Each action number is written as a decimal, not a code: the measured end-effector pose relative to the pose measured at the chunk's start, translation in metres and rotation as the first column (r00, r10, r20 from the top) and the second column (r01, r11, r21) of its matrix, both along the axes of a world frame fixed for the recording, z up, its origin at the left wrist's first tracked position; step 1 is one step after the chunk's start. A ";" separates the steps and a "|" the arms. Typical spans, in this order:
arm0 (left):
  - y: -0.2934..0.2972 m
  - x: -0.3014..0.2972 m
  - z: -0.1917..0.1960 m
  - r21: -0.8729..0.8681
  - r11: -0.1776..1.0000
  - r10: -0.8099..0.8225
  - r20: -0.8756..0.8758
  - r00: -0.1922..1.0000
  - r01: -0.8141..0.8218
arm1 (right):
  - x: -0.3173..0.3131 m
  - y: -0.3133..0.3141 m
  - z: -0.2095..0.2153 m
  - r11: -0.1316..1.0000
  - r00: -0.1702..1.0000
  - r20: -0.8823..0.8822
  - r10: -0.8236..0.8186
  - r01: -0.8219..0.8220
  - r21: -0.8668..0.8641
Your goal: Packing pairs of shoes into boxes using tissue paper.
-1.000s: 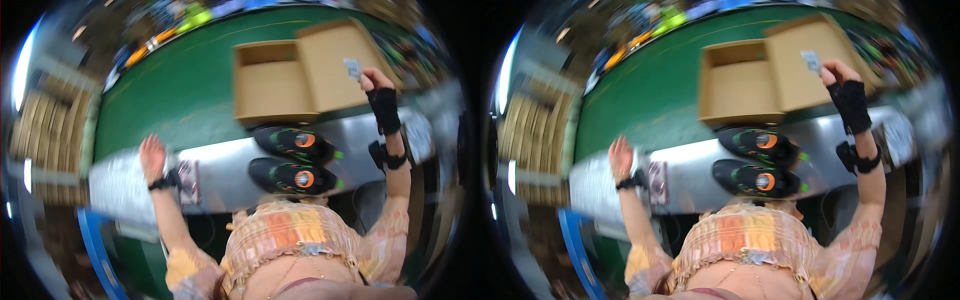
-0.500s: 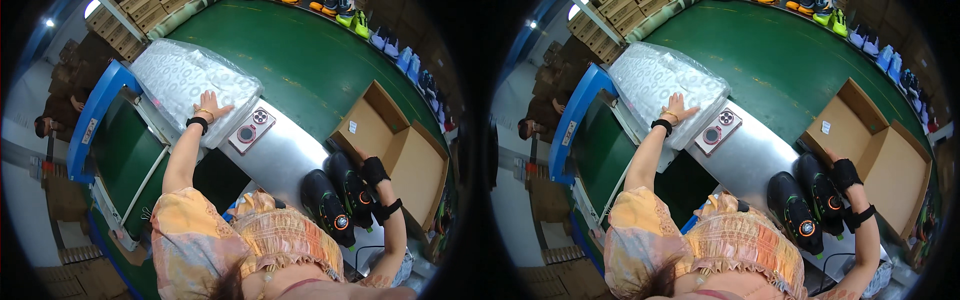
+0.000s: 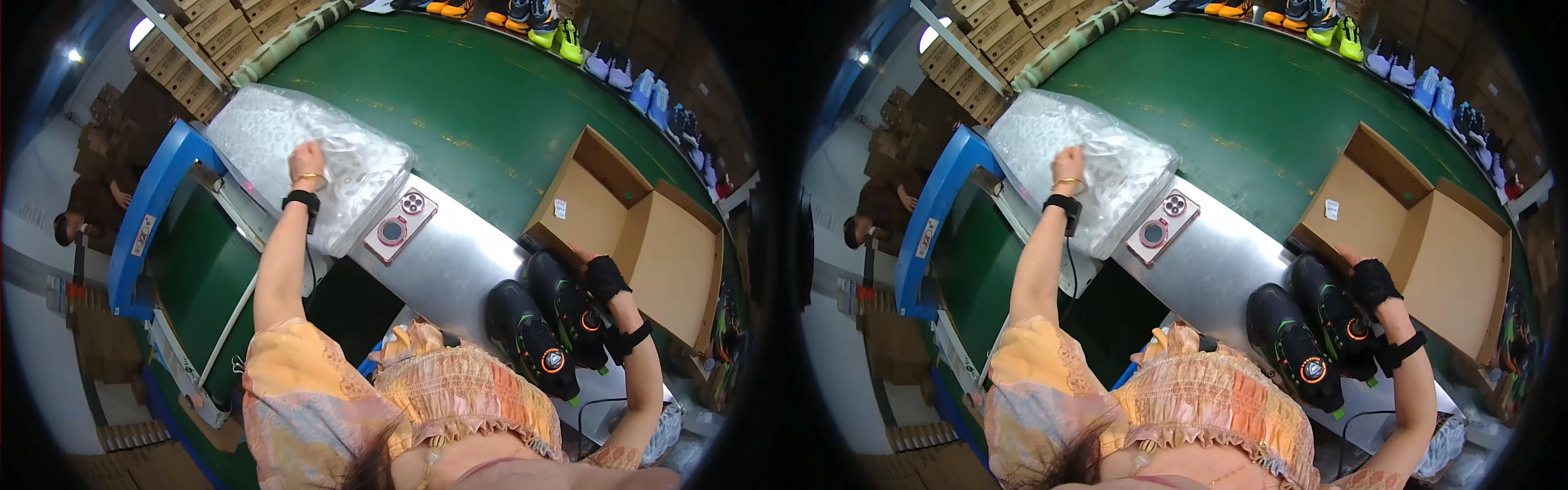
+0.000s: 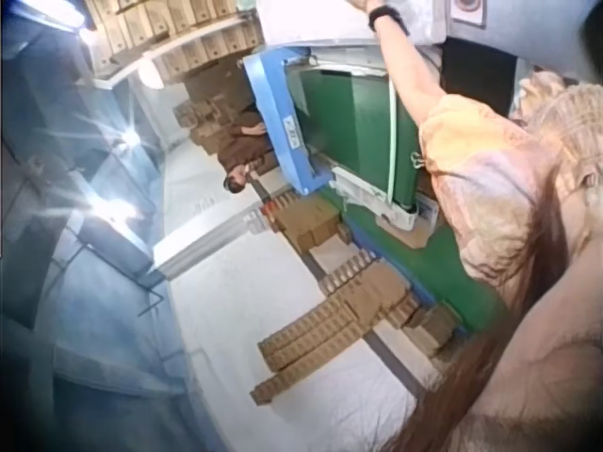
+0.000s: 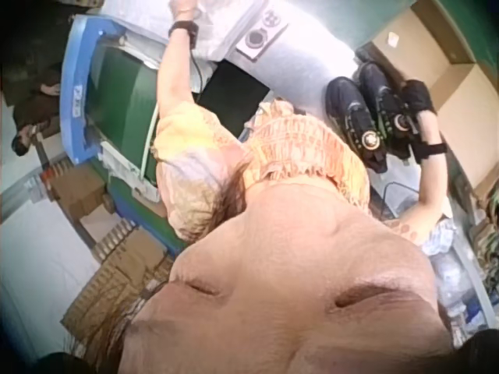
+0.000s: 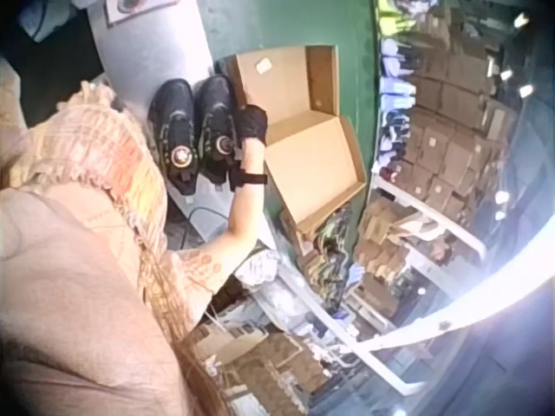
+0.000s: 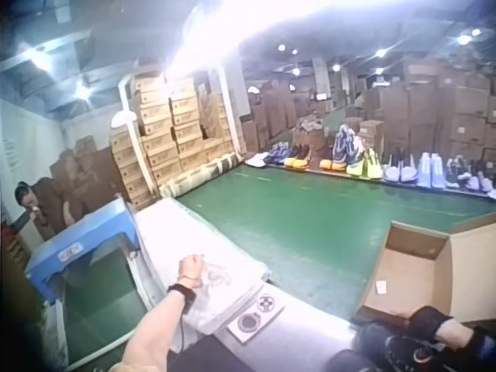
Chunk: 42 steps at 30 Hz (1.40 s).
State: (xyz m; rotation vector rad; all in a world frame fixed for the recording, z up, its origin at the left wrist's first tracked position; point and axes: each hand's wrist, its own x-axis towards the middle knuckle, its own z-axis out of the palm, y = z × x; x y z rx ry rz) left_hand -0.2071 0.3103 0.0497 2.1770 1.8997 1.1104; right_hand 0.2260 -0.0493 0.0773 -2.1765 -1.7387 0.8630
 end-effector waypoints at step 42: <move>-0.111 0.305 -0.062 -0.788 0.000 -0.192 0.604 0.774 0.615 | 0.227 -0.319 0.005 -0.451 0.120 -0.500 -0.858 0.290 0.844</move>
